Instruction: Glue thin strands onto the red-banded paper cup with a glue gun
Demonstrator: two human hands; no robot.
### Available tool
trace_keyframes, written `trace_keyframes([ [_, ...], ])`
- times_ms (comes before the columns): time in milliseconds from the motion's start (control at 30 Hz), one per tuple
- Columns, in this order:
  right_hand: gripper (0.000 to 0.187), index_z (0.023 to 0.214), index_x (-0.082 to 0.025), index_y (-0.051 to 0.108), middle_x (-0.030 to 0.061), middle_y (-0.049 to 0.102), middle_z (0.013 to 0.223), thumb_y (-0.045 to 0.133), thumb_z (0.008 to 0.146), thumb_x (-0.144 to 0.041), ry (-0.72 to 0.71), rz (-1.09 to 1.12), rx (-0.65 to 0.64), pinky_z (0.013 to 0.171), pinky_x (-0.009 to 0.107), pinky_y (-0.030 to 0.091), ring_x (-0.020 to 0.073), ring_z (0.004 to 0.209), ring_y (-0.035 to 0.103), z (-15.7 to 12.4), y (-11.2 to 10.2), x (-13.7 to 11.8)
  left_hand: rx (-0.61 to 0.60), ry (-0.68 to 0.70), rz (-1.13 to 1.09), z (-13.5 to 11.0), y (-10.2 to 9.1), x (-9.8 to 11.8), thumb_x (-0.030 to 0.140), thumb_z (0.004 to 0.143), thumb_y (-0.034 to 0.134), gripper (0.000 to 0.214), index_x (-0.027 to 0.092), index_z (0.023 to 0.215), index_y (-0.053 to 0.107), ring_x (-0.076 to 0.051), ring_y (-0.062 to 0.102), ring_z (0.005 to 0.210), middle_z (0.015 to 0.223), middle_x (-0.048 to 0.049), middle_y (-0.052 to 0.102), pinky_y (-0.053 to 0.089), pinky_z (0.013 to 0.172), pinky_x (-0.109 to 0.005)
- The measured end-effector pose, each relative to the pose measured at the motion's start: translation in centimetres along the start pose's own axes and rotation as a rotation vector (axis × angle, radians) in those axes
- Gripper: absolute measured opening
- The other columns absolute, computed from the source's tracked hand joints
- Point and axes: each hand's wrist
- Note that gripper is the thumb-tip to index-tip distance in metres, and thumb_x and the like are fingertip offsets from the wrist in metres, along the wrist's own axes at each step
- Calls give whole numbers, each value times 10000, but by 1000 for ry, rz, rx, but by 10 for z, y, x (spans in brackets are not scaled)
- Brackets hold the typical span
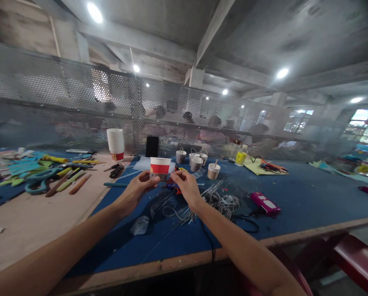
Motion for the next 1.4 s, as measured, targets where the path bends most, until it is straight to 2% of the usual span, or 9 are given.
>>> trace_keyframes([
  [133,233,828,-223,690,5,760,773,723,857,-451,-5,5,-7,845,340,562,216,780,740,0,0,1,-15,0,-5,0,0,0,374,696,927,492,206,1130,768,-268,690,1151,1207,-99,779,533,945,-358],
  [467,232,832,-224,686,15,769,793,726,868,-450,-16,15,-8,844,342,568,224,802,748,3,-2,10,-31,-3,-46,0,0,-2,333,700,923,431,203,1085,779,-266,710,1097,1137,-93,791,548,921,-350],
  [767,230,804,-227,655,-3,744,772,722,847,-443,-4,1,3,797,326,567,203,754,720,1,-2,4,-38,-7,-55,-5,6,5,317,699,919,417,193,1072,780,-265,712,1089,1136,-98,791,548,931,-357],
  [1267,223,818,-232,651,1,746,761,705,858,-444,3,1,-8,757,325,556,211,728,727,2,-3,6,-83,-3,-59,-1,1,-2,320,719,913,398,200,1077,787,-254,715,1086,1149,-92,790,539,961,-357],
  [1400,232,809,-231,645,5,748,772,711,851,-449,9,8,-12,766,329,560,216,743,735,2,-2,6,-83,4,-46,-2,2,0,328,723,908,403,195,1081,780,-283,714,1107,1144,-104,791,539,977,-393],
])
Point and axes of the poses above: each hand's wrist, its own z-axis towards the middle knuckle, its own y-axis out of the palm, x = y × z
